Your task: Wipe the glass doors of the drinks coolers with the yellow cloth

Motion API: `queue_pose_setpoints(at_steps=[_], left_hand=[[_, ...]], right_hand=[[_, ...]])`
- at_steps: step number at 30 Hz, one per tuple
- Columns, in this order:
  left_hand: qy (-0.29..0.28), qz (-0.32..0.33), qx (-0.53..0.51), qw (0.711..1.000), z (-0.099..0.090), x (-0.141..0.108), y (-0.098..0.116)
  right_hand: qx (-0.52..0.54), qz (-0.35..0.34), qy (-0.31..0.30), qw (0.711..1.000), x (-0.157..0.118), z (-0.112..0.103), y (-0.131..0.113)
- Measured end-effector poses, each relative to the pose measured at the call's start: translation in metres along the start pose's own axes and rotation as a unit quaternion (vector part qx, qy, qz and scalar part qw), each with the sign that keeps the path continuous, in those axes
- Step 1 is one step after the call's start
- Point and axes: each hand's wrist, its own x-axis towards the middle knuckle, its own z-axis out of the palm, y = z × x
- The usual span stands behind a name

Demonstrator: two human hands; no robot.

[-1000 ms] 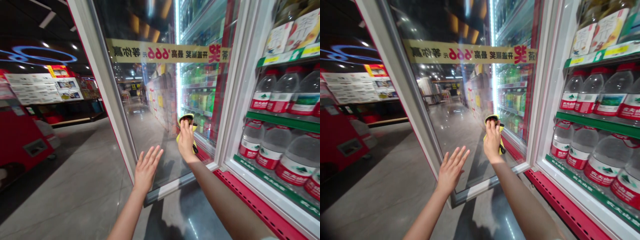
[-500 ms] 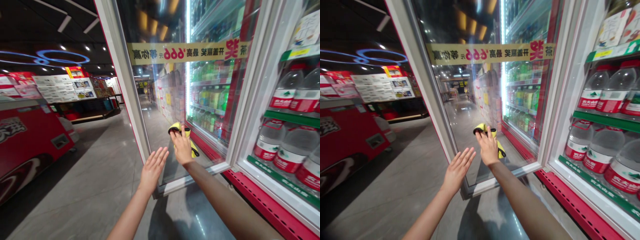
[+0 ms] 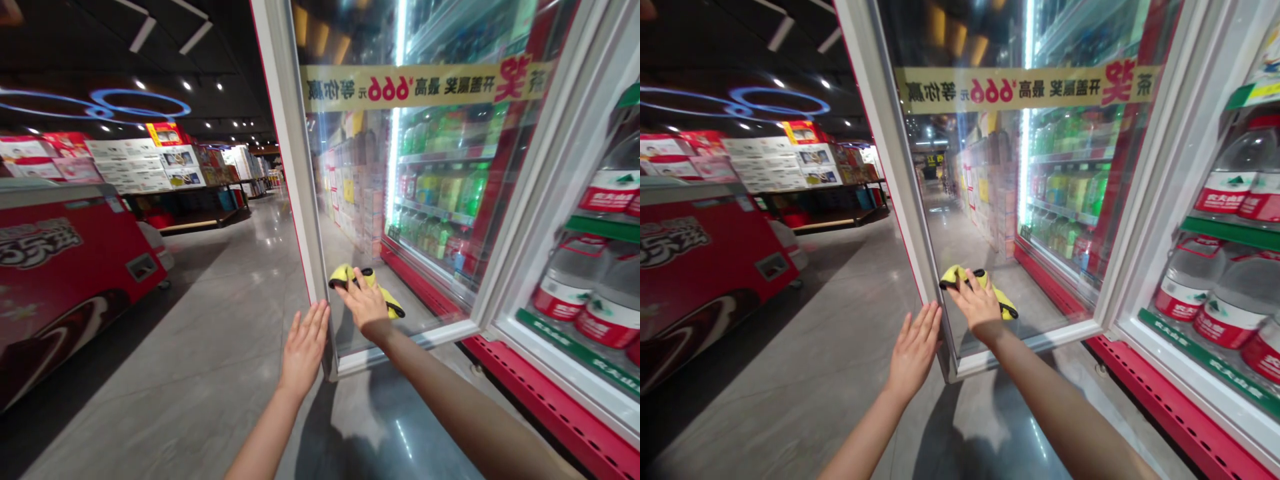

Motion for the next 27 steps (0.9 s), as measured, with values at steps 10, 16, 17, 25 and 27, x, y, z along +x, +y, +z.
queue_pose_setpoints(at_steps=[10,16,17,25,27], left_hand=[[-0.003,-0.024,-0.019,1.0,0.013,0.002,0.007],[-0.014,-0.039,-0.002,0.999,0.017,0.004,0.007],[-0.013,-0.039,0.003,0.999,0.018,0.004,0.007],[-0.038,-0.06,-0.026,0.997,0.015,0.0,0.009],[-0.036,-0.077,-0.04,0.996,0.016,0.001,0.013]], right_hand=[[-0.007,0.035,-0.015,0.999,0.028,-0.013,-0.012],[0.019,-0.069,-0.052,0.996,-0.008,0.007,-0.005],[0.023,-0.069,-0.047,0.996,-0.004,0.004,-0.004],[0.031,-0.037,0.027,0.998,0.044,-0.018,-0.006],[0.027,-0.096,0.009,0.995,0.033,-0.012,0.001]])
